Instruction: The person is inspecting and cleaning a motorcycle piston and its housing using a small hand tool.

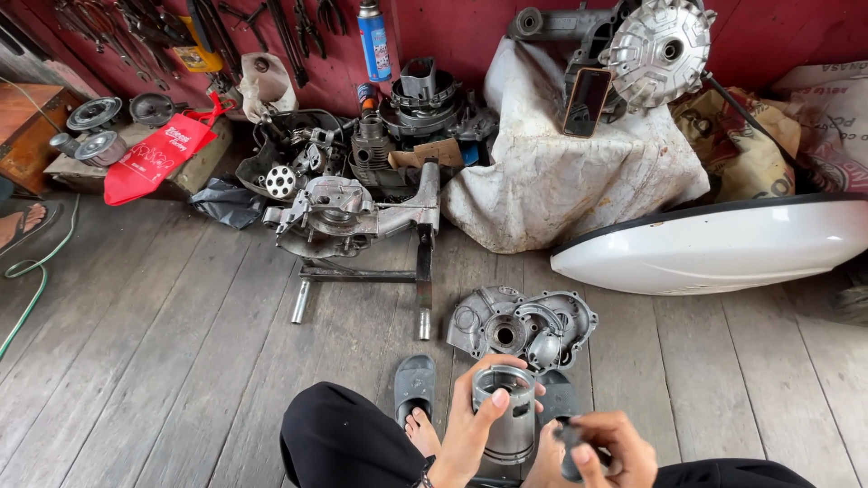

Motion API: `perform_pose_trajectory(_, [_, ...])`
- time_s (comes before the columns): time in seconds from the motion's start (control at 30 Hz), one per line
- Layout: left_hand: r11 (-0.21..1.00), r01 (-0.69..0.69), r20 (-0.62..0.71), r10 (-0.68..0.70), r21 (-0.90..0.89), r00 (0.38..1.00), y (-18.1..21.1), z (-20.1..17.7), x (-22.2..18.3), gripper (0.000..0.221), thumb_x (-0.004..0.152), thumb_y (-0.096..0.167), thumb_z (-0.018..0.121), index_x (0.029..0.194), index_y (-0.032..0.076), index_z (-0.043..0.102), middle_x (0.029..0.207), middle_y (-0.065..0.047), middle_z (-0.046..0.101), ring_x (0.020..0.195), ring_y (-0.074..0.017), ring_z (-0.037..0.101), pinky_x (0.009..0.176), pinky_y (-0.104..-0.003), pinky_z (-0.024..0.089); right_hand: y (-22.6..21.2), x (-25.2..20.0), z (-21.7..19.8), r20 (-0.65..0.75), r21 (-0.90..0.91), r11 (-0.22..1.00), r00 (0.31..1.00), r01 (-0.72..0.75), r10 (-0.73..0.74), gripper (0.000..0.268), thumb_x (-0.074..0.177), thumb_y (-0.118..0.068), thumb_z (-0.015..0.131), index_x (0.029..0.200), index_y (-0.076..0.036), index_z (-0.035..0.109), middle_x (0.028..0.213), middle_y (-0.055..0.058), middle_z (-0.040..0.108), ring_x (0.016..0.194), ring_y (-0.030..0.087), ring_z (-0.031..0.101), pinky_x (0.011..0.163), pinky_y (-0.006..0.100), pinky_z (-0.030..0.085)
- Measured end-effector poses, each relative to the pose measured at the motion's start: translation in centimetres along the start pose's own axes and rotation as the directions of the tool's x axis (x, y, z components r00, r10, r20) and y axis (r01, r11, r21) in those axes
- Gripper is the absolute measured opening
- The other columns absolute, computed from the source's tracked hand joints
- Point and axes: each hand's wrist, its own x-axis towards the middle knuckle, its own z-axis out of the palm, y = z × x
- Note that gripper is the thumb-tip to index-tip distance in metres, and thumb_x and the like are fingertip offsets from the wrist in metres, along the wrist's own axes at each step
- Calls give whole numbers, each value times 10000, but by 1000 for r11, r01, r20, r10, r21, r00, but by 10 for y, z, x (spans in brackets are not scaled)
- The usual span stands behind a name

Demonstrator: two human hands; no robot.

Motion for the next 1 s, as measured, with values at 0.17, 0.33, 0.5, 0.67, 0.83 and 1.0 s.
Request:
perform_pose_trajectory(0.17, [991,-95,5,95,90,995,-5,-5,-1,569,821,360,746,1242,6,599,961,-92,686,900,-230,717,843,-351,551,5,8,3,163,-41,992,979,-120,125,267,684,-266,822,778,-24,758,543,31,743,454,96,618,480,203,483])
perform_pose_trajectory(0.33, [980,-97,131,75,173,989,-7,-7,-7,763,931,379,667,1512,66,286,1171,-129,632,1070,-264,686,965,-420,519,-1,15,0,179,-95,993,982,71,-53,261,714,-245,774,853,-27,734,742,58,795,715,159,664,1143,430,363])
perform_pose_trajectory(0.5, [899,-12,122,-46,438,991,15,0,-15,626,1047,335,340,1597,95,164,1444,-174,472,1253,-278,495,1109,-452,289,-15,16,-3,96,-137,987,993,83,-70,280,679,-233,796,852,-34,701,625,32,716,615,132,623,1172,421,343])
perform_pose_trajectory(0.67, [937,-113,173,58,331,983,-12,-24,-7,879,844,370,768,1538,30,349,1291,-152,636,1128,-240,618,1003,-363,451,-7,0,9,114,-152,978,985,145,-128,325,672,-350,831,797,-83,694,670,-3,741,700,126,690,1125,415,337])
perform_pose_trajectory(0.83, [892,-162,179,94,421,979,-45,-45,-7,632,838,398,680,1278,-53,623,1318,-173,704,1181,-282,652,1072,-390,411,-24,5,13,41,-39,976,976,214,-212,336,757,-390,836,783,-89,688,732,20,701,737,147,675,1103,417,289])
perform_pose_trajectory(1.0, [978,-71,245,22,194,969,-53,-40,5,603,921,365,638,1368,-23,522,1065,-231,775,902,-284,775,808,-404,629,-17,0,12,-11,12,994,994,108,-108,381,866,-434,738,853,-53,715,924,115,651,918,230,613,769,316,501])
